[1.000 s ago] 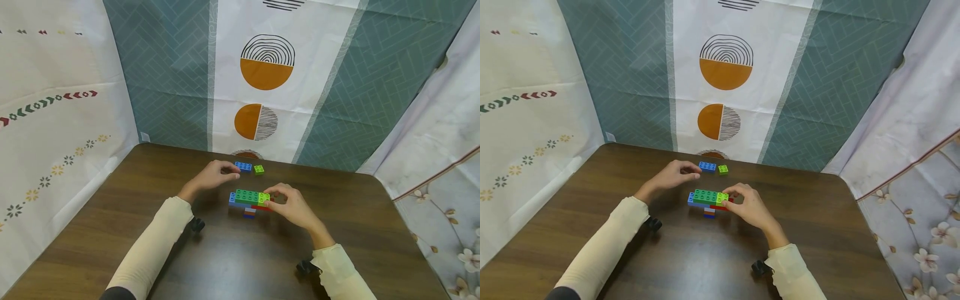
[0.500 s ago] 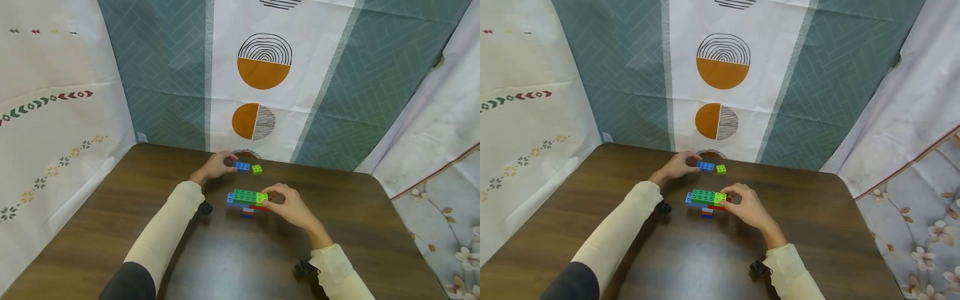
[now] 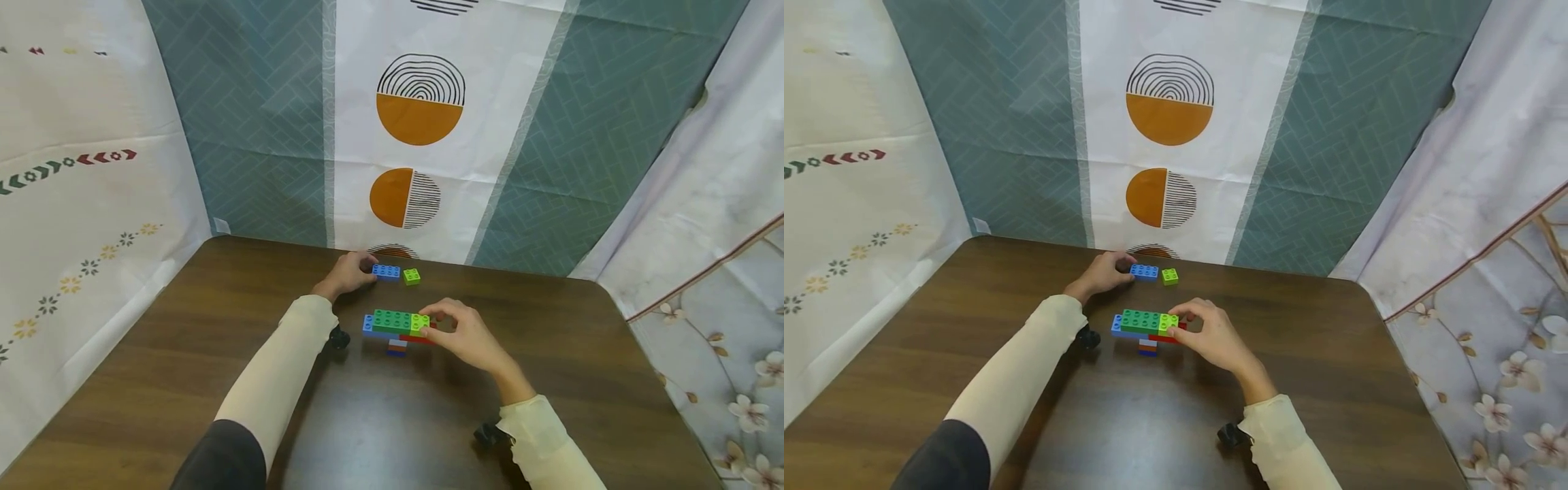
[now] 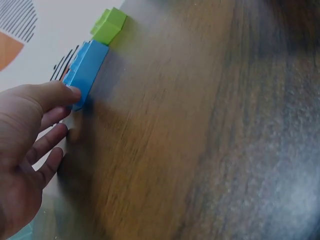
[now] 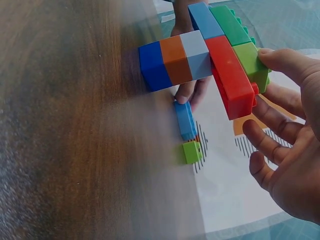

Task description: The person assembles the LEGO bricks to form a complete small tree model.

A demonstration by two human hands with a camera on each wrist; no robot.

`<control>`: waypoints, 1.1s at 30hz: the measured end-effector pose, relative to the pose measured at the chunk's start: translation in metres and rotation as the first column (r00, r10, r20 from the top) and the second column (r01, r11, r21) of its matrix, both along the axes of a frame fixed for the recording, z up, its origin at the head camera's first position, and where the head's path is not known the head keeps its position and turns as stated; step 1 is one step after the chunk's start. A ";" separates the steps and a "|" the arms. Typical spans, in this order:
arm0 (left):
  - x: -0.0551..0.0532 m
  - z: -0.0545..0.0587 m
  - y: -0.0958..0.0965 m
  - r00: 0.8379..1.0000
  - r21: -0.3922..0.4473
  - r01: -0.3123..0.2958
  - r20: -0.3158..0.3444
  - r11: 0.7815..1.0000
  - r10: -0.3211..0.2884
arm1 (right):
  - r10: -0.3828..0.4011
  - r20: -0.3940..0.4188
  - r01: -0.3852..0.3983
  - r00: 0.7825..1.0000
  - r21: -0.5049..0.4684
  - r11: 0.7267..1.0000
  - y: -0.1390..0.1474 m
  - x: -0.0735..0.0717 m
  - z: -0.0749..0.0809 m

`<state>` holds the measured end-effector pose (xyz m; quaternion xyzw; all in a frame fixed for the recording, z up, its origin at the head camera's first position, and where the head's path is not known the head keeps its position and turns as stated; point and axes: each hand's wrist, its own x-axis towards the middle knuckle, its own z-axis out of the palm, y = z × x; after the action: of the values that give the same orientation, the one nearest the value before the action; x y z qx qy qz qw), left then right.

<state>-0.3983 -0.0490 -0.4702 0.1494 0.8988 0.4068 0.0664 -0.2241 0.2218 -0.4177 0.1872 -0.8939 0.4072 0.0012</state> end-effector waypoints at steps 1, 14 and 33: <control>0.000 0.000 -0.001 1.000 0.000 -0.002 -0.001 1.000 0.002 | -0.002 0.001 0.002 1.000 -0.001 1.000 -0.001 0.000 0.000; 0.017 0.004 -0.005 0.995 0.079 0.015 -0.100 0.997 -0.007 | -0.007 0.006 0.007 1.000 0.001 1.000 -0.001 -0.001 0.000; 0.114 0.058 -0.020 0.928 0.173 0.199 -0.350 0.964 -0.129 | -0.012 -0.017 0.012 1.000 0.017 1.000 -0.001 -0.001 -0.003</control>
<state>-0.2839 -0.0687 -0.4121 0.2976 0.8342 0.4590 -0.0697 -0.2246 0.2203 -0.4208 0.1852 -0.8984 0.3981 0.0095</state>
